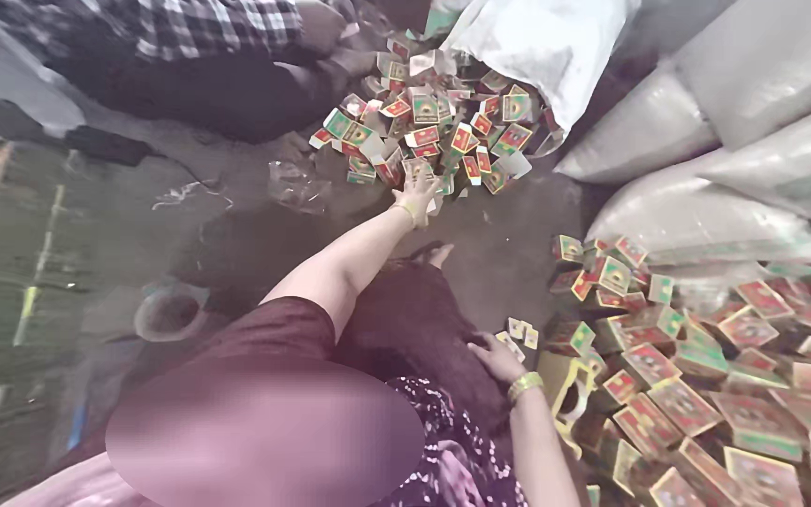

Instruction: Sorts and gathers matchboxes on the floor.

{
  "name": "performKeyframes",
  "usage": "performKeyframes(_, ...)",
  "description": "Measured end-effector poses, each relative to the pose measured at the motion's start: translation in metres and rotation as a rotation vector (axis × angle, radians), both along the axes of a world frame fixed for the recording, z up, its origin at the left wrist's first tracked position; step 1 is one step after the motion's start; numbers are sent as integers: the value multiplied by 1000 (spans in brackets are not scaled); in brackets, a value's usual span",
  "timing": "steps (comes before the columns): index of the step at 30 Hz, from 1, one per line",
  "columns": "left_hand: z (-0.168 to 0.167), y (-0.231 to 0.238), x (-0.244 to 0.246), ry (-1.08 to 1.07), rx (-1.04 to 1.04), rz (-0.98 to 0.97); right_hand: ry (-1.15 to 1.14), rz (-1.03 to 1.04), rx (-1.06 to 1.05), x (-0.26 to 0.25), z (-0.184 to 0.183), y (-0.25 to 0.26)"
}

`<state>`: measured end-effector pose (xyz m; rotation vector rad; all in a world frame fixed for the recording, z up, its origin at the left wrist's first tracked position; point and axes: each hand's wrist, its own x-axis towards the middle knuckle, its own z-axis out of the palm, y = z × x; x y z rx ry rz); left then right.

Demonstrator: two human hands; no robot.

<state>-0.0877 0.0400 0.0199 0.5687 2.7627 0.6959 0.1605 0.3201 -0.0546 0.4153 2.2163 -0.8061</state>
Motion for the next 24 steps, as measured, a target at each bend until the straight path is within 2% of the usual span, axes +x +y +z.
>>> performKeyframes(1, 12, 8, -13, -245, -184, 3, -1, -3, -2, 0, 0, 0)
performKeyframes(2, -11, 17, -26, -239, -196, 50, -2, -8, -1, 0, -1, 0)
performKeyframes(3, -65, 26, -37, 28, -14, 158, -2, -12, 1, 1, -2, 1)
performKeyframes(4, -95, 32, -54, 80, -6, 175, -5, -14, 0, 1, -4, 2)
performKeyframes(5, -108, 33, -66, 65, -34, 176, -11, -15, -1, 0, -4, 3)
performKeyframes(10, -114, 20, -83, 90, -68, 126, -27, -4, -7, -4, -5, 5)
performKeyframes(16, -90, -6, -64, 282, 19, -31, -23, 3, -3, -4, -5, 6)
performKeyframes(20, -36, -15, -56, 399, 104, -63, -22, 29, 35, -3, -5, 5)
performKeyframes(24, 36, 1, -99, 593, 208, -65, 18, -10, -51, 0, -4, 2)
